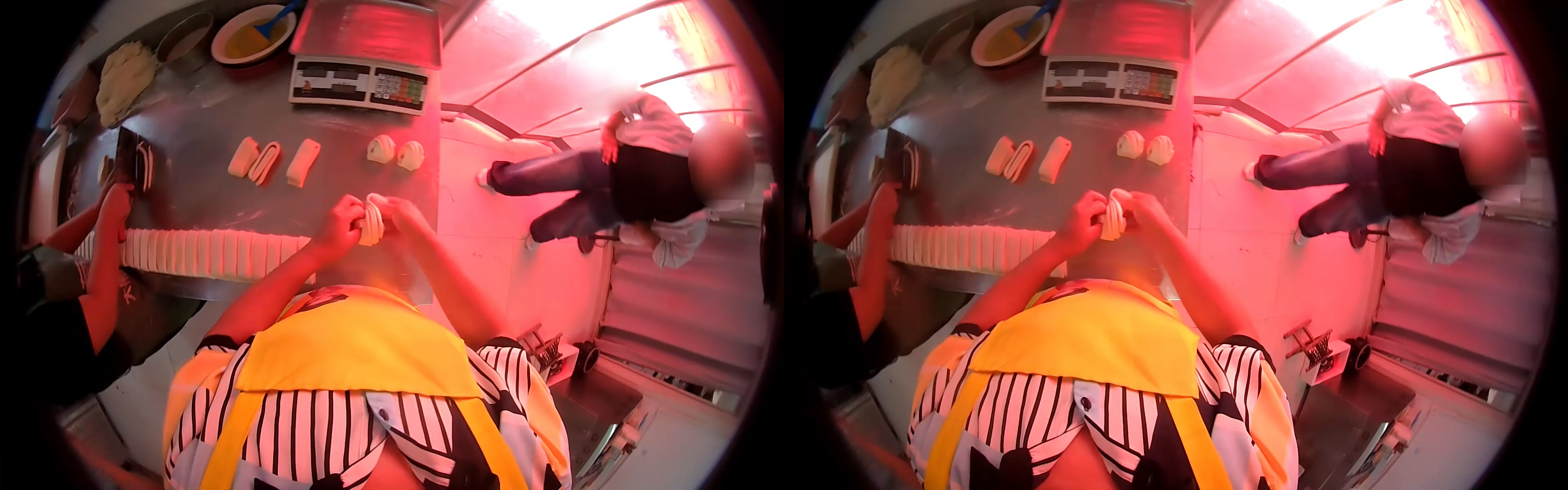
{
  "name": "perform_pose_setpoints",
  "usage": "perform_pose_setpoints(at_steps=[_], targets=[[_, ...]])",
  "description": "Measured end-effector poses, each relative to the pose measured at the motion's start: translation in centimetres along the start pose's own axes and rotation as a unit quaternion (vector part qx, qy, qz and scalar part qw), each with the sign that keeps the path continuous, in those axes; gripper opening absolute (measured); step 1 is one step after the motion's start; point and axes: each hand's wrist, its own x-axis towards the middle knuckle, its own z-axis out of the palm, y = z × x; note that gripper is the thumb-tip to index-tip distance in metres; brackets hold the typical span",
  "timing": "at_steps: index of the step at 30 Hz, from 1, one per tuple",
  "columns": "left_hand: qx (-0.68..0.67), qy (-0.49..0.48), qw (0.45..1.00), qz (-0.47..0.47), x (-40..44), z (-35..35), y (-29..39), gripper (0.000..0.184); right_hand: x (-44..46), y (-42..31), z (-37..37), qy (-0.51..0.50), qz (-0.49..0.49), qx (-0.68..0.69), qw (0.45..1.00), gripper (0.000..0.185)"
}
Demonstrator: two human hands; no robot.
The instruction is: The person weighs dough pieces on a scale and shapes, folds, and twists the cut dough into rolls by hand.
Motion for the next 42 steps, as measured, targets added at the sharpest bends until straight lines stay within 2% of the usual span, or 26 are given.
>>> perform_pose_setpoints(at_steps=[1, 2, 6, 8, 10, 11, 12, 13, 15, 17, 18, 20, 21, 23, 25, 27, 29, 30, 33, 34, 35, 36, 38, 39, 40, 42], targets=[[-0.026, 0.003, 0.999, -0.025, 0.0, 0.1, 0.0, 0.011, -0.1, 0.4, 0.1, -0.022, 0.06, 0.074, 0.995, 0.019], [-0.05, 0.007, 0.997, -0.05, 0.2, 0.2, 0.1, 0.012, -0.4, 0.5, 0.1, -0.016, 0.048, 0.097, 0.994, 0.019], [-0.252, 0.051, 0.953, -0.157, 1.8, 1.7, -0.2, 0.015, 0.8, 1.1, -1.9, -0.036, 0.09, 0.097, 0.991, 0.023], [-0.209, -0.002, 0.961, -0.182, 2.3, 1.6, -1.7, 0.018, 1.6, 1.8, -3.6, -0.044, 0.111, 0.075, 0.99, 0.022], [-0.187, -0.132, 0.961, -0.154, 3.5, 1.4, -2.7, 0.023, 0.3, 2.5, -3.0, 0.037, -0.034, -0.106, 0.993, 0.033], [-0.18, -0.146, 0.96, -0.154, 3.6, 1.5, -3.5, 0.026, 2.0, 4.1, -4.3, 0.115, 0.032, -0.061, 0.991, 0.044], [-0.152, -0.133, 0.967, -0.153, 4.5, 1.6, -3.5, 0.023, 0.5, 2.4, -2.9, 0.093, 0.001, -0.022, 0.995, 0.049], [-0.163, -0.128, 0.969, -0.137, 5.3, 1.7, -3.4, 0.018, 0.5, 2.0, -3.1, 0.058, -0.026, 0.028, 0.998, 0.046], [-0.109, -0.142, 0.972, -0.15, 5.7, 2.2, -5.3, 0.012, -0.1, 1.7, -3.0, 0.026, -0.095, 0.028, 0.995, 0.043], [-0.085, -0.16, 0.971, -0.157, 5.1, 2.4, -6.4, 0.012, 2.7, 3.3, -5.3, 0.016, -0.056, -0.093, 0.994, 0.035], [-0.078, -0.165, 0.97, -0.16, 4.8, 2.8, -7.0, 0.012, 2.8, 3.0, -5.6, 0.008, -0.061, -0.183, 0.981, 0.032], [-0.133, -0.197, 0.933, -0.271, 4.1, 3.0, -7.4, 0.012, 3.2, 3.1, -6.1, -0.008, -0.057, -0.357, 0.932, 0.027], [-0.157, -0.213, 0.907, -0.328, 3.7, 3.1, -7.5, 0.013, 4.5, 4.9, -6.8, 0.025, -0.161, -0.44, 0.883, 0.024], [-0.094, -0.2, 0.933, -0.284, 2.4, 3.7, -8.7, 0.013, 6.5, 8.2, -7.7, 0.081, -0.349, -0.58, 0.731, 0.018], [-0.062, -0.186, 0.941, -0.277, 2.7, 3.5, -8.9, 0.014, 4.6, 7.0, -6.2, 0.127, -0.233, -0.482, 0.835, 0.02], [-0.068, -0.178, 0.929, -0.316, 2.8, 3.4, -6.7, 0.015, 5.1, 8.6, -6.6, 0.171, -0.251, -0.487, 0.819, 0.02], [-0.139, -0.199, 0.895, -0.375, 3.0, 2.7, -5.6, 0.017, 5.3, 9.2, -6.8, 0.201, -0.262, -0.512, 0.793, 0.019], [-0.174, -0.206, 0.874, -0.404, 3.2, 2.5, -5.2, 0.018, 3.9, 8.0, -5.9, 0.217, -0.256, -0.556, 0.76, 0.017], [-0.162, -0.177, 0.896, -0.374, 2.2, 4.6, -9.2, 0.015, 6.4, 10.3, -7.8, 0.25, -0.276, -0.61, 0.7, 0.016], [-0.157, -0.178, 0.896, -0.376, 2.3, 4.4, -8.8, 0.015, 7.0, 10.7, -8.7, 0.238, -0.287, -0.573, 0.73, 0.02], [-0.123, -0.157, 0.918, -0.342, 2.2, 4.5, -8.4, 0.015, 6.9, 9.8, -8.9, 0.143, -0.22, -0.411, 0.873, 0.02], [-0.085, -0.135, 0.938, -0.309, 2.1, 4.7, -8.0, 0.016, 5.9, 8.5, -8.1, 0.121, -0.17, -0.358, 0.91, 0.017], [-0.003, -0.092, 0.962, -0.255, 1.5, 5.4, -8.4, 0.017, 4.1, 5.5, -6.7, 0.15, -0.116, -0.365, 0.912, 0.015], [0.062, -0.06, 0.977, -0.193, 1.0, 6.3, -9.6, 0.014, 3.9, 4.8, -6.1, 0.168, -0.104, -0.391, 0.899, 0.014], [0.0, -0.11, 0.949, -0.294, 2.4, 4.7, -5.9, 0.012, 3.9, 4.2, -5.7, 0.183, -0.112, -0.438, 0.873, 0.014], [-0.045, -0.107, 0.936, -0.331, 2.8, 4.2, -5.1, 0.009, 4.9, 5.4, -5.9, 0.255, -0.249, -0.606, 0.711, 0.015]])
